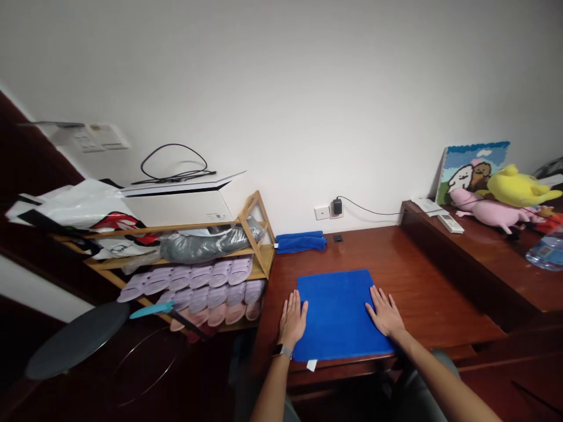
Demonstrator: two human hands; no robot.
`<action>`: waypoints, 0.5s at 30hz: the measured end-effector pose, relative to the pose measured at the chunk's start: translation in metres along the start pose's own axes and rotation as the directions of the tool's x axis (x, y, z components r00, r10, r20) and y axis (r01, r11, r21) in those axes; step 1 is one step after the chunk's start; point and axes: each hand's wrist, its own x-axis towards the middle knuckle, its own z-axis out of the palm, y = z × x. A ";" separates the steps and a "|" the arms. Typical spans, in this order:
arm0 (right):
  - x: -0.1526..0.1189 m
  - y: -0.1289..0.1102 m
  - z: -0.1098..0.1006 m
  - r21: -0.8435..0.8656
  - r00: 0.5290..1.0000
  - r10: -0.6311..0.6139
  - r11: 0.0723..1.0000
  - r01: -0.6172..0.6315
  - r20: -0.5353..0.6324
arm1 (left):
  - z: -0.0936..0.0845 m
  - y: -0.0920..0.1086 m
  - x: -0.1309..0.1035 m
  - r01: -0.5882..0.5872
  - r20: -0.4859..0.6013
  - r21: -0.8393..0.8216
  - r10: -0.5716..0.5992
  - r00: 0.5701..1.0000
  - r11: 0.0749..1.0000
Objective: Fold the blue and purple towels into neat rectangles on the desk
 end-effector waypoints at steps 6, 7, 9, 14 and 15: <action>0.000 0.000 -0.001 -0.007 1.000 0.001 1.000 -0.001 0.011 | 0.005 0.072 -0.003 -0.051 -0.121 -0.282 0.018 0.993 0.958; 0.000 0.000 -0.001 -0.009 1.000 0.000 1.000 0.000 0.013 | 0.008 0.091 -0.004 -0.107 -0.101 -0.282 0.081 0.992 0.953; -0.001 0.000 -0.001 -0.011 1.000 0.000 1.000 0.000 0.013 | 0.019 0.129 -0.007 -0.255 -0.027 -0.215 0.255 0.967 0.943; 0.000 -0.001 -0.010 -0.011 0.999 -0.009 1.000 0.010 0.037 | 0.058 0.184 -0.014 -0.371 0.137 -0.029 0.371 0.918 0.928; 0.000 -0.002 -0.013 -0.009 0.999 -0.011 1.000 0.012 0.044 | 0.066 0.187 -0.016 -0.352 0.146 -0.021 0.351 0.925 0.936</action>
